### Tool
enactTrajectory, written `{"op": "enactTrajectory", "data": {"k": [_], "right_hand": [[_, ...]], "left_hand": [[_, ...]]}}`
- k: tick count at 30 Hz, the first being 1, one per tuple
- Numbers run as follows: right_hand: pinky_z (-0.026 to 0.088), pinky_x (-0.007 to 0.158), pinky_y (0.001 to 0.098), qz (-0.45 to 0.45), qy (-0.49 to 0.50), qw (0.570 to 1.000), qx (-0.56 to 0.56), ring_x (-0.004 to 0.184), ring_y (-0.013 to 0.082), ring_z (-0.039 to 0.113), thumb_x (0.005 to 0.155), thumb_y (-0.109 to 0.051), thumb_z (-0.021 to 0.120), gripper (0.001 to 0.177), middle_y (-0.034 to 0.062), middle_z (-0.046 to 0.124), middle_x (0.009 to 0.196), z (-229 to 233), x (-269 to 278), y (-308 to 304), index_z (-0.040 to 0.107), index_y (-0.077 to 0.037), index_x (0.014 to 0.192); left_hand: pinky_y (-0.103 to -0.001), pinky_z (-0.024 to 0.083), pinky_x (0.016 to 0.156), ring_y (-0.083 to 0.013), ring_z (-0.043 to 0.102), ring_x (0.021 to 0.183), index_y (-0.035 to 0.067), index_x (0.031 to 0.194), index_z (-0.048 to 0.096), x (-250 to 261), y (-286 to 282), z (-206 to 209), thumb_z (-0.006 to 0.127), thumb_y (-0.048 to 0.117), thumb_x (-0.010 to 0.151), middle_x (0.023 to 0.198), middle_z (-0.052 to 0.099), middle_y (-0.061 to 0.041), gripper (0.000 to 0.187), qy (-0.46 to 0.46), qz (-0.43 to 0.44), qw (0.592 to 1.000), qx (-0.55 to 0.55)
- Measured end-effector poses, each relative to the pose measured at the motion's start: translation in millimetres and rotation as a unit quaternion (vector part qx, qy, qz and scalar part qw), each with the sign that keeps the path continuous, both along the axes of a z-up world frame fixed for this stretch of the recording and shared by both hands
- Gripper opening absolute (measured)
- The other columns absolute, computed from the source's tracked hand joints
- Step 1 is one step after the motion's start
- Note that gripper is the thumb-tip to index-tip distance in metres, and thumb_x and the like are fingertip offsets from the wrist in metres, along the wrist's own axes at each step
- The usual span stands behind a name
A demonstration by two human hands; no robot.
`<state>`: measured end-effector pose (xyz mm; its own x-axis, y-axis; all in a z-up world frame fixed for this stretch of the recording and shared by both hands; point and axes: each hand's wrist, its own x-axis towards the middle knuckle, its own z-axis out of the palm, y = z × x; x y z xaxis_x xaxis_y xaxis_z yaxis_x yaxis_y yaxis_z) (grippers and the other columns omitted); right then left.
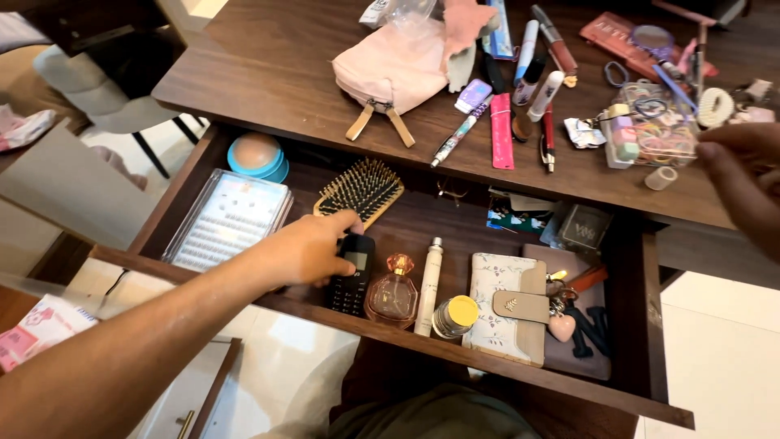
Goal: The person organizes a cluttered desk by sorting small items into a drawer and a pink pouch. They place a hairbrush, a small plastic container, and a pink makeup palette into the drawer, then pack pens, brushes, and other cosmetics into the pouch. The person also handles a black pen, removing and replacing its cap.
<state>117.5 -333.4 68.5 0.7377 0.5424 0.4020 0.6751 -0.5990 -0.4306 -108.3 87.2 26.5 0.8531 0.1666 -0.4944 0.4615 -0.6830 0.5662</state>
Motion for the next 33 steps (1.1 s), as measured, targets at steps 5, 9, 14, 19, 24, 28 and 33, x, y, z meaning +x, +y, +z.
{"op": "enactTrajectory", "data": {"k": [5,9,14,19,24,28,33], "right_hand": [[0.049,0.089,0.0438,-0.002,-0.059,0.997,0.042,0.093,0.0359,0.057,0.124,0.013,0.057,0.019,0.0311,0.061,0.11,-79,94,-99,0.061,0.025,0.139],[0.051,0.074,0.0469,-0.018,-0.005,0.999,0.048,0.085,0.0406,0.058,0.131,0.007,0.048,0.024,0.0343,0.058,0.105,-84,106,-113,0.053,0.024,0.148],[0.047,0.077,0.0368,-0.005,-0.04,0.997,0.061,0.087,0.0311,0.061,0.122,0.012,0.061,0.014,0.0279,0.064,0.104,-35,17,-45,0.063,0.021,0.132],[0.045,0.051,0.0298,-0.053,-0.136,0.986,-0.077,0.062,0.0196,0.062,0.105,0.003,0.077,0.013,0.0154,0.074,0.092,31,-70,-7,0.079,0.005,0.118],[0.044,0.049,0.0287,-0.057,-0.185,0.976,-0.1,0.055,0.0197,0.062,0.101,-0.001,0.08,0.009,0.0136,0.076,0.088,30,-77,-35,0.08,0.005,0.107],[0.04,0.042,0.0274,-0.094,-0.153,0.979,-0.099,0.049,0.0188,0.06,0.099,0.0,0.08,0.012,0.0159,0.074,0.084,24,-74,-61,0.08,0.006,0.109],[0.032,0.033,0.025,-0.013,-0.148,0.988,-0.043,0.038,0.0132,0.048,0.1,0.002,0.078,0.006,0.0138,0.073,0.079,15,-59,-58,0.077,0.006,0.104]], "left_hand": [[-0.036,0.058,0.083,-0.0246,0.074,0.09,0.023,0.124,0.066,-3,7,-14,0.086,0.026,0.071,0.101,0.078,-0.003,0.056,-0.064,-0.113,0.981,0.142],[-0.042,0.058,0.086,-0.0353,0.074,0.09,0.006,0.109,0.07,-4,9,-2,0.077,0.038,0.079,0.099,0.077,-0.015,0.045,-0.058,-0.096,0.973,0.201],[-0.044,0.058,0.083,-0.0392,0.073,0.088,0.0,0.107,0.057,-4,7,-39,0.088,0.042,0.073,0.097,0.073,-0.019,0.062,-0.094,-0.142,0.966,0.196],[-0.046,0.056,0.085,-0.0407,0.071,0.094,0.003,0.109,0.052,-1,5,-52,0.088,0.038,0.071,0.098,0.074,-0.02,0.063,-0.105,-0.14,0.967,0.183],[-0.043,0.059,0.088,-0.0332,0.074,0.097,0.017,0.116,0.07,2,-1,-30,0.081,0.036,0.076,0.106,0.077,-0.01,0.046,-0.019,-0.112,0.96,0.256],[-0.049,0.06,0.073,-0.0388,0.079,0.079,0.019,0.144,0.046,15,-54,66,0.075,0.022,0.08,0.093,0.08,-0.017,0.07,-0.09,-0.047,0.976,0.192],[-0.028,0.054,0.045,-0.0142,0.071,0.061,0.02,0.13,0.059,70,-159,94,0.08,0.021,0.077,0.1,0.079,-0.004,0.057,-0.092,-0.201,0.974,-0.054]]}}
